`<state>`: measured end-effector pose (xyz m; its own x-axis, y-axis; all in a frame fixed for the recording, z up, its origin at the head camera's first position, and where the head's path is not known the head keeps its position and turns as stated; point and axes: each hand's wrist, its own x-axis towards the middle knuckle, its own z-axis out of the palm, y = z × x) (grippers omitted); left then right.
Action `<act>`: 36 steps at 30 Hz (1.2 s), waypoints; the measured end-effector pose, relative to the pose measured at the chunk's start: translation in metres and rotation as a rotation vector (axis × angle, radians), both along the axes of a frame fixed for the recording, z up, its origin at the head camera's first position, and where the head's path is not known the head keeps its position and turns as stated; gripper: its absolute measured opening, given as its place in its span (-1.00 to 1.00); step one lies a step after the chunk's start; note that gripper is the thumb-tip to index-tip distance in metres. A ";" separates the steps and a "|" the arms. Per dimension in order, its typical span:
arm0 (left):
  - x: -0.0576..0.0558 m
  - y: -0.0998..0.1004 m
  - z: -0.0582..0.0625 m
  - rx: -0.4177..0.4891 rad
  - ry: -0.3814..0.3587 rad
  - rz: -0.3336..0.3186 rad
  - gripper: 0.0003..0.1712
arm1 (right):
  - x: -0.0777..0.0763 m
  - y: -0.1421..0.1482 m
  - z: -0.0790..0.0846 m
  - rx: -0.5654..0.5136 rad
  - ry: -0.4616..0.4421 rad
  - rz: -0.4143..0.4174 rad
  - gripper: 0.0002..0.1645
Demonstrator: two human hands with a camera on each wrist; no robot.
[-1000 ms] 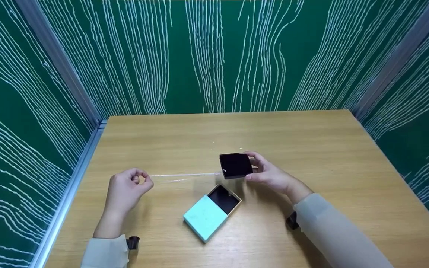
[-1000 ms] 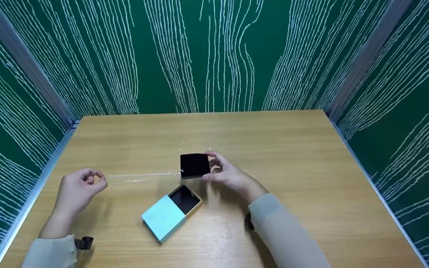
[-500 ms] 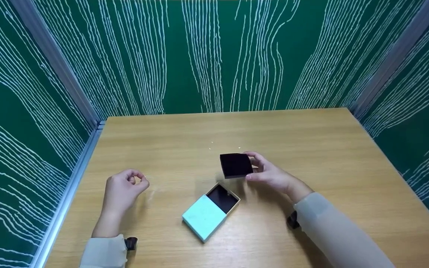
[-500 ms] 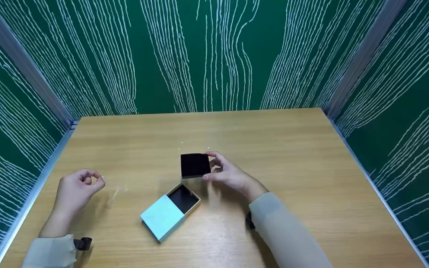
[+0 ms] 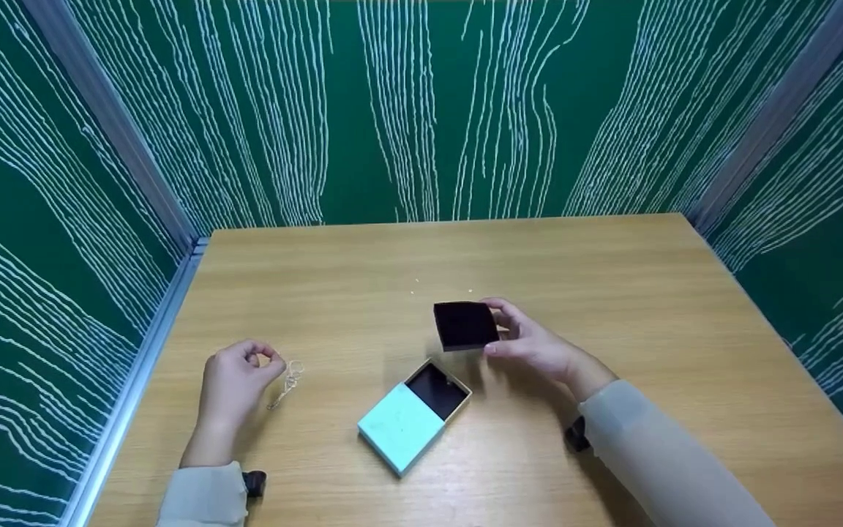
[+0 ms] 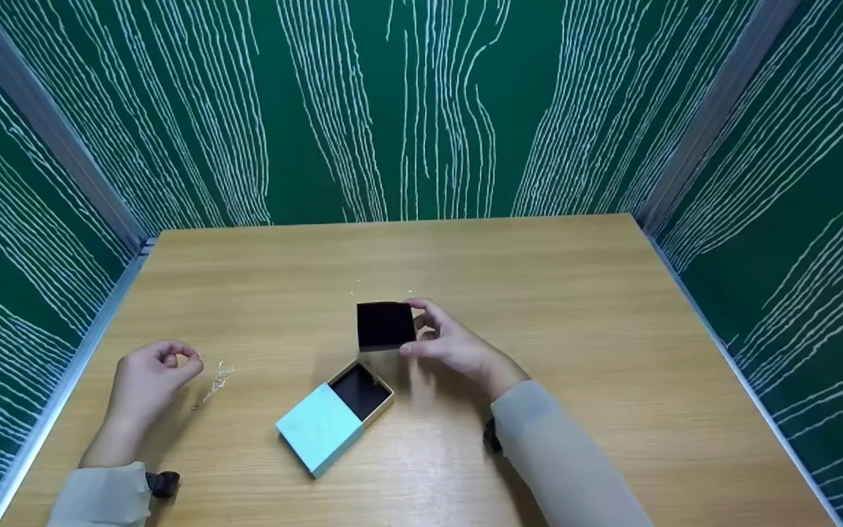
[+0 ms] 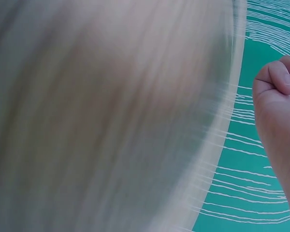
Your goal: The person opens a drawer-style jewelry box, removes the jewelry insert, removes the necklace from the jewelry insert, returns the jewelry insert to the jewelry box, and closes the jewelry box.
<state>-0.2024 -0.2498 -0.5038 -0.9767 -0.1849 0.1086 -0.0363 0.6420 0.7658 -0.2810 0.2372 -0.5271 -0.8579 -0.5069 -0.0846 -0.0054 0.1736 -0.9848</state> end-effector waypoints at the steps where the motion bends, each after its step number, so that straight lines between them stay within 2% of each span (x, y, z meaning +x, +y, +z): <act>1: 0.000 0.000 -0.002 0.004 -0.015 0.004 -0.91 | 0.001 0.001 -0.001 0.003 -0.003 -0.001 0.04; 5: 0.001 0.000 -0.007 0.001 -0.070 0.013 -0.91 | 0.003 0.003 -0.002 0.009 -0.003 0.003 0.04; 11: -0.004 0.002 -0.010 -0.046 -0.081 -0.014 -0.92 | 0.004 0.005 0.002 0.015 0.007 -0.004 0.05; 15: -0.006 0.001 -0.010 -0.057 -0.106 -0.022 -0.90 | 0.004 0.006 0.003 -0.047 -0.019 0.010 0.07; 19: -0.009 -0.001 -0.010 -0.077 -0.182 -0.053 -0.90 | 0.004 0.008 0.004 -0.111 -0.048 0.022 0.09; 25: -0.014 -0.006 -0.014 -0.144 -0.289 -0.090 -0.88 | 0.005 0.011 0.004 -0.103 -0.045 0.018 0.07; 29: -0.014 -0.008 -0.018 -0.167 -0.297 -0.113 -0.87 | 0.005 0.011 0.005 -0.088 -0.030 0.031 0.07; 36: -0.018 -0.008 -0.018 -0.211 -0.303 -0.127 -0.81 | 0.007 0.013 0.007 -0.075 -0.020 0.034 0.07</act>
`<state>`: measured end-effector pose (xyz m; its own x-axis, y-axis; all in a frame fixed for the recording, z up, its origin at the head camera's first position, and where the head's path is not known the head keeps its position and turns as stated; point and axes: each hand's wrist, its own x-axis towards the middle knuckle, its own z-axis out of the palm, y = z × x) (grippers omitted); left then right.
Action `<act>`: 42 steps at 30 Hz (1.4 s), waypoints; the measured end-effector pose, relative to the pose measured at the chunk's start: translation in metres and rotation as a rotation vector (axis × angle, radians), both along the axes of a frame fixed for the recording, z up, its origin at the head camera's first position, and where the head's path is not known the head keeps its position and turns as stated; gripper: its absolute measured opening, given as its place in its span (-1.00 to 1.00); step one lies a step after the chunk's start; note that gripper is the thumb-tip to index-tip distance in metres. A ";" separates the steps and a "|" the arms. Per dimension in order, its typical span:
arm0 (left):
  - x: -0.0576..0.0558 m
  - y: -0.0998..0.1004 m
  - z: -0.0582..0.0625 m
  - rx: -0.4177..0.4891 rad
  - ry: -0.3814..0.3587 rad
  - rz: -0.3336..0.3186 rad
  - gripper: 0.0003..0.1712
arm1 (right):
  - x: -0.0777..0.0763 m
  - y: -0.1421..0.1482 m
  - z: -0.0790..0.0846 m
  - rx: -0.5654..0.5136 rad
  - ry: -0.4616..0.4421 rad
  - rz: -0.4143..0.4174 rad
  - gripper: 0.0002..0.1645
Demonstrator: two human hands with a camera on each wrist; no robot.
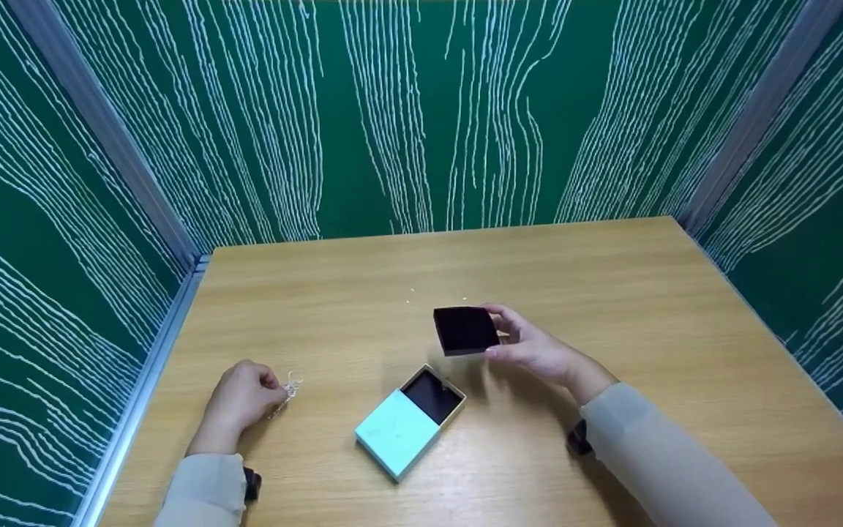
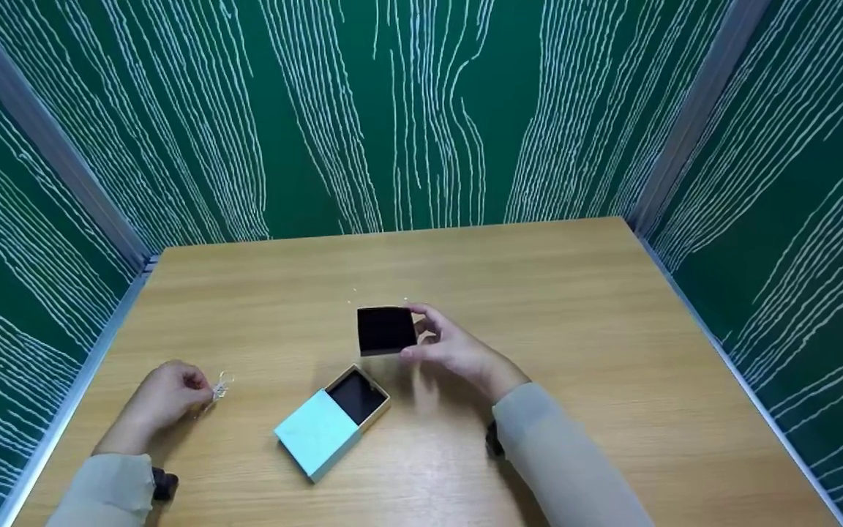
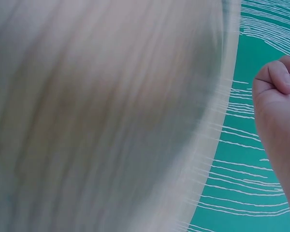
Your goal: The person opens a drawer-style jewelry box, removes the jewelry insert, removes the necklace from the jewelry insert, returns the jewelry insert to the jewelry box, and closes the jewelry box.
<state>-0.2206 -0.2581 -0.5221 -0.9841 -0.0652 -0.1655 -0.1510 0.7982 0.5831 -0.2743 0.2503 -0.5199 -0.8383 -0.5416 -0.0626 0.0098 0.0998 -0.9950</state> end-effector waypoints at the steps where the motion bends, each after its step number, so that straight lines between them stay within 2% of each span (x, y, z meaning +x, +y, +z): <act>1: 0.000 0.000 0.000 -0.003 -0.008 0.000 -0.81 | 0.000 0.000 0.000 0.002 -0.001 0.000 0.08; 10: 0.000 -0.001 -0.002 -0.031 -0.020 -0.005 -0.83 | 0.001 0.000 -0.003 0.028 -0.012 -0.004 0.06; 18: 0.001 -0.004 -0.003 -0.017 -0.030 0.024 -0.85 | 0.000 0.000 -0.003 0.034 -0.022 0.000 0.05; 21: 0.002 -0.002 -0.001 -0.016 -0.015 0.042 -0.85 | 0.000 0.001 -0.003 0.046 -0.016 -0.004 0.05; 26: 0.008 0.010 0.006 -0.024 0.078 0.039 -0.86 | 0.000 0.001 -0.004 0.062 -0.011 -0.015 0.07; 29: 0.013 0.024 0.013 -0.032 0.121 0.005 -0.86 | 0.001 0.000 -0.004 0.068 -0.011 -0.019 0.07; 33: 0.021 0.051 0.018 -0.028 0.090 -0.053 -0.80 | 0.001 0.000 -0.004 0.073 -0.010 -0.020 0.08; 36: 0.029 0.073 0.020 -0.037 0.056 -0.128 -0.57 | 0.002 0.000 -0.004 0.078 -0.011 -0.021 0.08; 42: 0.045 0.106 0.022 -0.076 0.052 -0.304 -0.12 | 0.000 0.000 -0.005 0.078 0.017 -0.010 0.08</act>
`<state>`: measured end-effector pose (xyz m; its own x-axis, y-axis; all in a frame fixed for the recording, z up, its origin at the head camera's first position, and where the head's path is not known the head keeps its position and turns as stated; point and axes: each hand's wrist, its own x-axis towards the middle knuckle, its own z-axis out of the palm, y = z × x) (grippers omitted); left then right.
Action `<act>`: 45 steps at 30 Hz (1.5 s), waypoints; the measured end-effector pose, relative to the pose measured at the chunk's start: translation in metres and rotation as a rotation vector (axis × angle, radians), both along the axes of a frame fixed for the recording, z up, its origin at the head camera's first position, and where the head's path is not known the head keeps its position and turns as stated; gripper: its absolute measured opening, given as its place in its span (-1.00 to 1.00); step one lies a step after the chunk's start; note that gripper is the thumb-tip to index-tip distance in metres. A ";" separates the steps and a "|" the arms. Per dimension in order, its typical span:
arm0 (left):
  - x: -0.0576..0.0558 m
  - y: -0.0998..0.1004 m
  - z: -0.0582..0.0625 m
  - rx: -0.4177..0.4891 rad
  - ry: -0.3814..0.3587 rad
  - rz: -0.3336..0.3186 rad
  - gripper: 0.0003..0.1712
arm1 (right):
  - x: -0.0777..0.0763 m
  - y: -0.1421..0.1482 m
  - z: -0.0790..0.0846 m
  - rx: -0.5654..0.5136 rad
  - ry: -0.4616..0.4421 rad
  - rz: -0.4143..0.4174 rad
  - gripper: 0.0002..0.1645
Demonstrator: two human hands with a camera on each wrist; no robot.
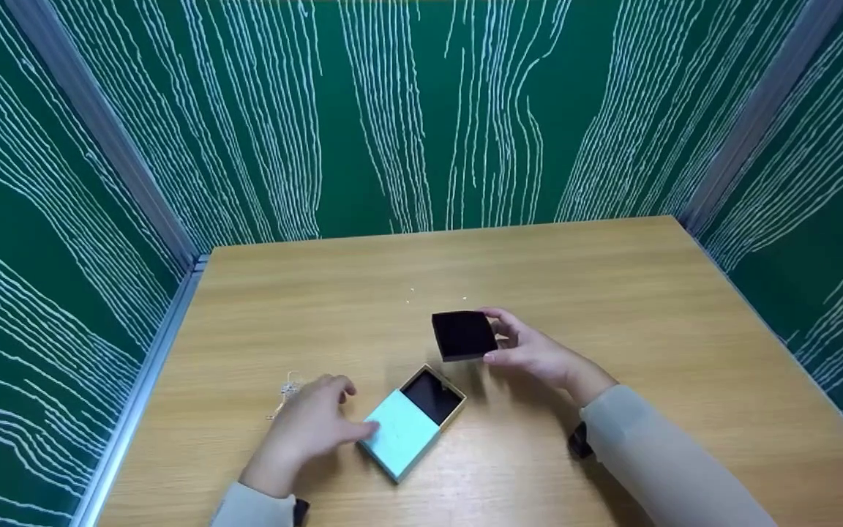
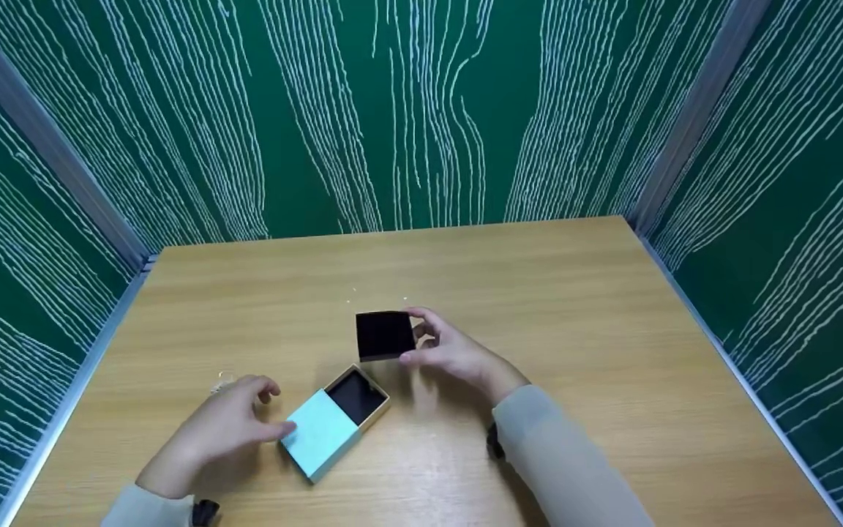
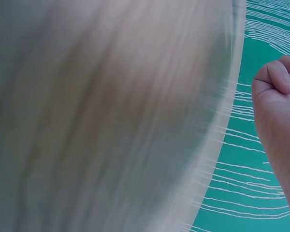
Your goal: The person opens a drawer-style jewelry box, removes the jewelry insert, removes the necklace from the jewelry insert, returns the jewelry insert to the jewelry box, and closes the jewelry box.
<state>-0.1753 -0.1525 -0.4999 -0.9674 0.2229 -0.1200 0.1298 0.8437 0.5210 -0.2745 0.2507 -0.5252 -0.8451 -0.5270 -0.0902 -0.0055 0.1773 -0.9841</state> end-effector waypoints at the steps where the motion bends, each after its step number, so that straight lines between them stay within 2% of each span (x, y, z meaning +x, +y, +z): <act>1: 0.002 0.004 0.000 -0.002 -0.001 -0.021 -0.07 | 0.000 0.000 0.000 0.000 0.003 0.003 0.08; 7: 0.014 0.021 0.001 0.000 -0.022 -0.074 0.19 | 0.000 -0.001 0.000 0.013 0.005 0.000 0.07; 13: 0.025 0.033 0.002 -0.052 0.000 -0.081 0.28 | 0.001 -0.001 -0.001 0.038 0.000 -0.015 0.09; 21: 0.036 0.037 0.003 -0.085 0.036 -0.044 0.20 | 0.000 -0.002 -0.002 0.024 0.011 -0.004 0.08; 31: 0.046 0.033 -0.001 -0.091 -0.003 0.006 0.23 | 0.000 -0.001 -0.003 0.010 -0.004 0.022 0.06; 45: 0.055 0.031 -0.005 -0.070 0.004 0.035 0.20 | -0.004 -0.004 -0.005 0.084 -0.012 0.063 0.13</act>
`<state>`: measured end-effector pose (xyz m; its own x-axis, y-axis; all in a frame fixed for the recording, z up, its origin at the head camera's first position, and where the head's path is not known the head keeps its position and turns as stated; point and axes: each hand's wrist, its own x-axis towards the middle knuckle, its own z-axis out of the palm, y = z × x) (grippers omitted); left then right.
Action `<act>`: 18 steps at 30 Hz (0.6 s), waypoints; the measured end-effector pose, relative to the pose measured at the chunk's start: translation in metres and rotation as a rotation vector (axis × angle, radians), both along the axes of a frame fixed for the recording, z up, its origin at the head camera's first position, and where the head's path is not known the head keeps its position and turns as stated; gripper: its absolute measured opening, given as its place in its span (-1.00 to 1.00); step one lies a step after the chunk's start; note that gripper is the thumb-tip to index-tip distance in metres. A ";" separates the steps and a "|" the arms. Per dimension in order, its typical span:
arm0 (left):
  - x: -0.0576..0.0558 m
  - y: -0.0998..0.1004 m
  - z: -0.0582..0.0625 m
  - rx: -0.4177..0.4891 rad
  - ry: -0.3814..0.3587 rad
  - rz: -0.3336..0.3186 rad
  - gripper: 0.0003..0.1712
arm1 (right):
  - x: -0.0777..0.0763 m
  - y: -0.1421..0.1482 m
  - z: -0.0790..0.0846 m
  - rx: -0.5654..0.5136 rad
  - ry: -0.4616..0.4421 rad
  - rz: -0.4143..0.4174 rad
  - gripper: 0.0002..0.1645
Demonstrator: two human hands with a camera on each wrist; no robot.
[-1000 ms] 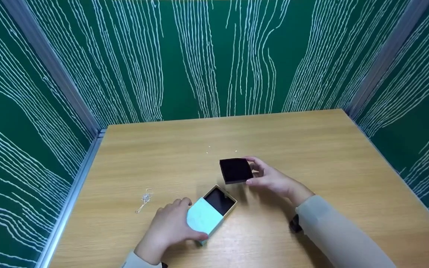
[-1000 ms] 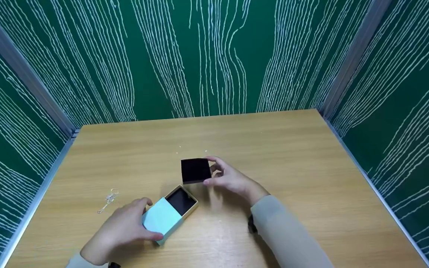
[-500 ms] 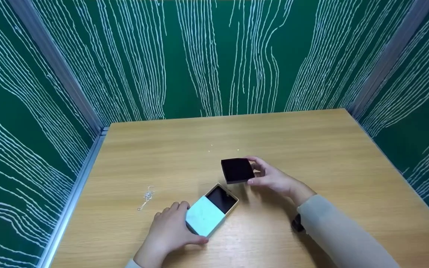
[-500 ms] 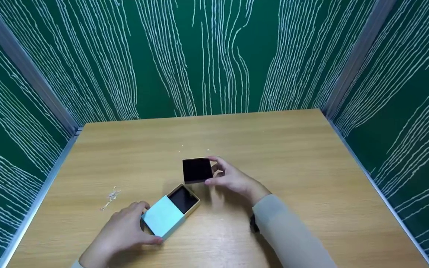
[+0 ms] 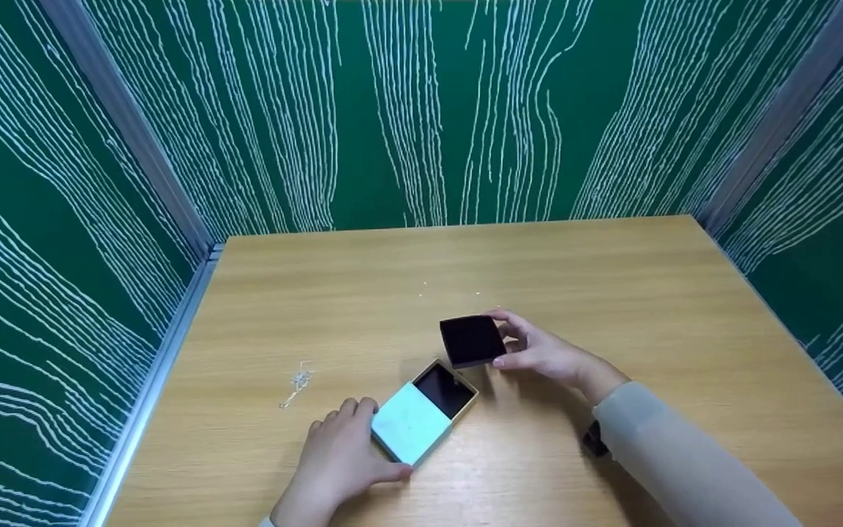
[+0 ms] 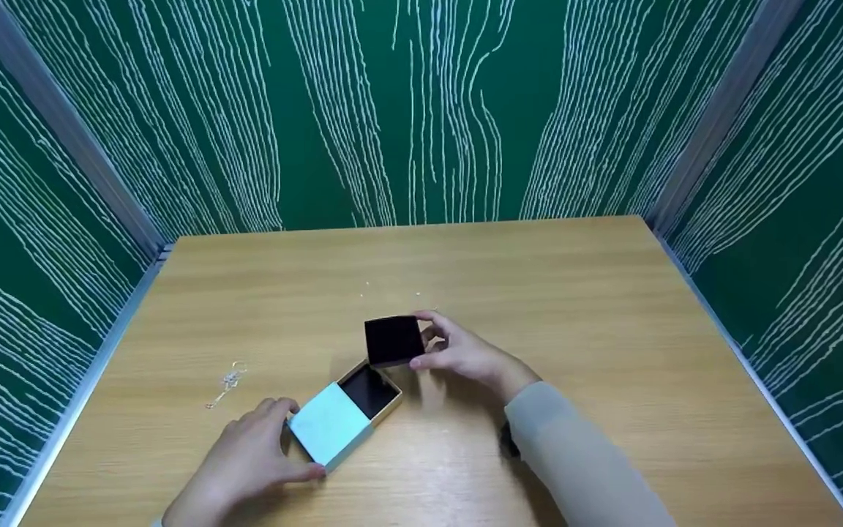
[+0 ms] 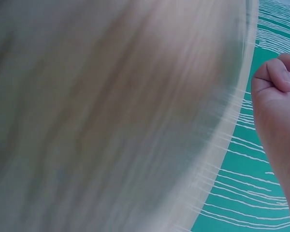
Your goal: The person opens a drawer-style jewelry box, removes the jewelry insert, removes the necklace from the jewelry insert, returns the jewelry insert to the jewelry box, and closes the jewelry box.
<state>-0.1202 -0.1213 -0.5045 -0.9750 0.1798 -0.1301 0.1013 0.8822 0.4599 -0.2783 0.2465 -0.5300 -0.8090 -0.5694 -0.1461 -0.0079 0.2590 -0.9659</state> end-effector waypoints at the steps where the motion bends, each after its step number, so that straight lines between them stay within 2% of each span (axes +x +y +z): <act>1: 0.001 0.001 0.000 -0.005 0.004 0.001 0.20 | -0.001 0.000 0.000 0.003 -0.001 0.007 0.14; 10: 0.004 0.008 0.005 -0.052 0.036 -0.002 0.16 | -0.003 -0.001 0.001 0.063 -0.018 0.088 0.16; 18: 0.005 0.009 0.002 -0.040 0.054 0.020 0.15 | -0.004 -0.007 0.003 0.119 -0.006 0.149 0.15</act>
<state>-0.1156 -0.1127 -0.5027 -0.9842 0.1558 -0.0840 0.1070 0.9018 0.4187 -0.2825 0.2399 -0.5272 -0.7163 -0.6610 -0.2238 -0.0493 0.3679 -0.9286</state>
